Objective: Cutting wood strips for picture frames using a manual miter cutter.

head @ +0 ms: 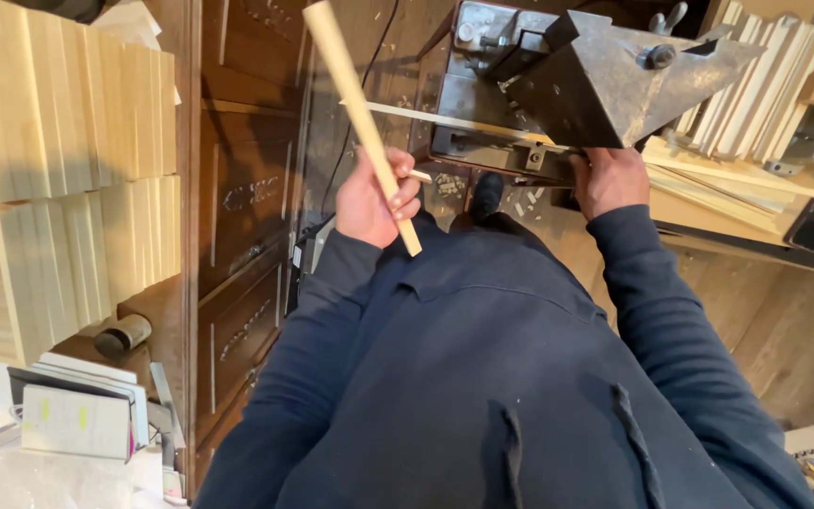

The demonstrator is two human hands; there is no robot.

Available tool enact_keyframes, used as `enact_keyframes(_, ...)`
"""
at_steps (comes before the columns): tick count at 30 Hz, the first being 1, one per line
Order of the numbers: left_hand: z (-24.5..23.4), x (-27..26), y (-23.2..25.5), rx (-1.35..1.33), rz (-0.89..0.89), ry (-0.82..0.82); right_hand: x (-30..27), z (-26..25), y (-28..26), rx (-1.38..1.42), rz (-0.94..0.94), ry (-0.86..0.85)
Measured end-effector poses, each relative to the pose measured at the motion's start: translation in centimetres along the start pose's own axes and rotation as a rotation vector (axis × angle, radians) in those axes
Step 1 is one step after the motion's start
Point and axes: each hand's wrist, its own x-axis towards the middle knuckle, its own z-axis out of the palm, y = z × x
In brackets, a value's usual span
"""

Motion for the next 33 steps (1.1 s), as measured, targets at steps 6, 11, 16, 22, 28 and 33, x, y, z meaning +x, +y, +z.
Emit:
enact_keyframes(6, -2.0, -0.3, -0.6, 0.114, 0.095, 0.121, -0.1, 0.3, 0.1, -0.003, 0.04, -0.022)
enact_keyframes(11, -1.7, -0.2, -0.1, 0.223, 0.093, 0.238, 0.3, -0.7, -1.2, 0.019, 0.008, 0.005)
enact_keyframes(16, -2.1, -0.1, 0.2, 0.303, 0.087, 0.182, 0.5, -1.1, -1.7, 0.038, 0.0, 0.003)
enact_keyframes(22, -3.0, -0.1, 0.2, 0.595, 0.064, 0.239, 0.6, -1.2, -1.9, 0.026, 0.027, -0.019)
enact_keyframes(28, -2.4, -0.7, 0.4, 1.113, 0.233, 0.364, 0.5, -0.8, -1.5, 0.026, 0.043, -0.025)
enact_keyframes(33, -1.1, -0.5, 1.5, 1.279, 0.268, 0.436, 0.3, -0.2, -1.0, 0.004, 0.039, 0.006)
